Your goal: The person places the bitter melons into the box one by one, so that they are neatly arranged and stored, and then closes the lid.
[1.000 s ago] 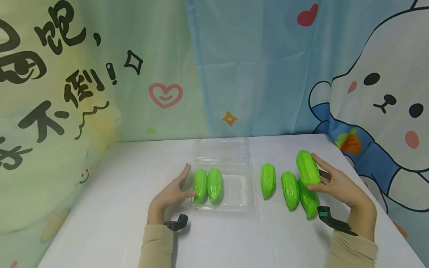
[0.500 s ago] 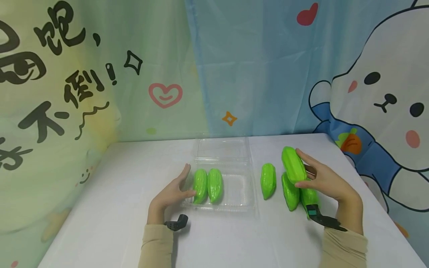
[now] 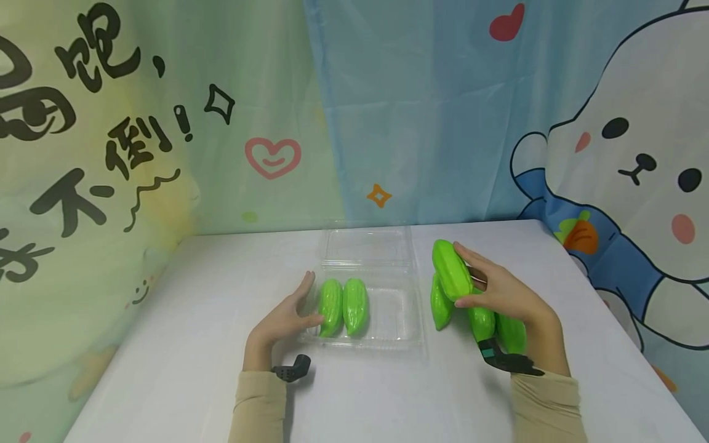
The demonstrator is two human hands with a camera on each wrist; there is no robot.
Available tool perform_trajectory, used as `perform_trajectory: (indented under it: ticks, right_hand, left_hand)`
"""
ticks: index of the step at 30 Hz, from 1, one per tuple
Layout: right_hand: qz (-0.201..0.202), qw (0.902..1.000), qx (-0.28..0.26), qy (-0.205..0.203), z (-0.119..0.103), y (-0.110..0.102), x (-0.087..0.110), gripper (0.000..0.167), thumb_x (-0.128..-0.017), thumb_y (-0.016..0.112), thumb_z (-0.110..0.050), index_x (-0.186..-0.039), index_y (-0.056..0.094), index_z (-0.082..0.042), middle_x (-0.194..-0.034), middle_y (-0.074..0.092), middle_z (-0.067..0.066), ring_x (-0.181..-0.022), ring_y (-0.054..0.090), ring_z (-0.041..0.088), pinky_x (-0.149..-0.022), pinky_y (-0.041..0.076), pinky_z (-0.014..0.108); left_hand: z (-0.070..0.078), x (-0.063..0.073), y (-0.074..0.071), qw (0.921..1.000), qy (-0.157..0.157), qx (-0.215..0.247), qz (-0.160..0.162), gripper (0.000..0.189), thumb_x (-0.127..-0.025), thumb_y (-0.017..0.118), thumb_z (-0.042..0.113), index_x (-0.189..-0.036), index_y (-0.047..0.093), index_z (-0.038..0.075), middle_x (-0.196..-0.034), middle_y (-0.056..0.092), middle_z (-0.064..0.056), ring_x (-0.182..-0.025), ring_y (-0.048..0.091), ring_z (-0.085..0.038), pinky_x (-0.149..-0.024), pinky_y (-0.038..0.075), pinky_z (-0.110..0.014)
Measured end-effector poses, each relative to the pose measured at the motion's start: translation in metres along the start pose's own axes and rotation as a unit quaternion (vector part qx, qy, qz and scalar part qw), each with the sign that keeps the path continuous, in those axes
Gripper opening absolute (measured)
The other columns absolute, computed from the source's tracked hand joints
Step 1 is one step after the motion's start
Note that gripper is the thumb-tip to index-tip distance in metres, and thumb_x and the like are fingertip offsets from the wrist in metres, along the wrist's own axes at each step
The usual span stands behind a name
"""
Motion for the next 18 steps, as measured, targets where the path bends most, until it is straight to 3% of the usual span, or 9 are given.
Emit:
perform_trajectory:
  ticks: [8,18]
  right_hand:
    - [0.001,1.0,-0.009,-0.002,-0.009,0.012,-0.014,0.105,-0.076,0.08,-0.026,-0.154,0.009,-0.02,-0.161,0.007,0.003,-0.142,0.026,0.037,-0.108,0.035,0.042]
    - [-0.001,0.9997,0.008,-0.025,-0.026,0.034,-0.03,0.107,-0.073,0.081,-0.029,-0.154,0.013,-0.014,-0.161,0.009,0.007,-0.144,0.023,0.035,-0.108,0.039,0.046]
  left_hand:
    - [0.003,0.001,0.0,1.0,0.005,-0.003,0.001,0.108,-0.076,0.074,0.046,-0.154,0.005,0.017,-0.161,0.003,0.0,-0.149,0.004,-0.021,-0.121,0.011,-0.043]
    - [0.001,0.0,0.0,1.0,0.0,-0.001,-0.001,0.108,-0.076,0.074,0.047,-0.154,0.005,0.02,-0.161,0.002,0.001,-0.149,0.004,-0.02,-0.121,0.011,-0.044]
Point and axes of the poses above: each hand's wrist, its own x-axis away from the middle knuckle, its own y-axis out of the palm, z = x × y, the point moved 9 cm from there along -x, towards the middle knuckle
